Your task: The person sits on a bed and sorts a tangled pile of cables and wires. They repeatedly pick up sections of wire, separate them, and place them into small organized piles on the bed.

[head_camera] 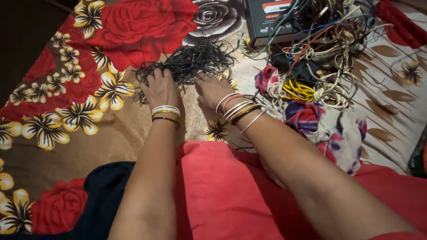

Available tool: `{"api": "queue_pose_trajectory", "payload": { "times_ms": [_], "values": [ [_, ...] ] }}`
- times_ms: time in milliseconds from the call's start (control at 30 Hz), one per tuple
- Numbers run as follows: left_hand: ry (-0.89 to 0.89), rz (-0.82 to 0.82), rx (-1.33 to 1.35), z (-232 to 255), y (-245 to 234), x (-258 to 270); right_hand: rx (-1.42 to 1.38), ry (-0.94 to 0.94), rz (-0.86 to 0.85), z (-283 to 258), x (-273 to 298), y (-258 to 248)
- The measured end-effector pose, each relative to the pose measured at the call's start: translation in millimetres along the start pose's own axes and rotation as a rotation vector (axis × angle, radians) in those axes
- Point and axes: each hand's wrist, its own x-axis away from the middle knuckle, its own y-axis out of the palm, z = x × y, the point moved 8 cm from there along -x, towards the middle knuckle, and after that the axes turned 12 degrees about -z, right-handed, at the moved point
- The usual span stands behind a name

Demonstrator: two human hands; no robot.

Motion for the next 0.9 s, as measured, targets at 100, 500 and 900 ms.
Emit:
{"api": "queue_pose_trajectory", "payload": {
  "times_ms": [100, 500, 900],
  "values": [
    [0.050, 0.025, 0.043, 2, -5, 5, 0.005, -0.005, 0.012, 1, 0, 3],
    [0.091, 0.085, 0.029, 24, 1, 6, -0.005, 0.018, 0.075, 2, 13, -8],
    [0.207, 0.048, 0.066, 99, -31, 17, -0.108, 0.072, 0.178, 36, 83, -46]
  ]
}}
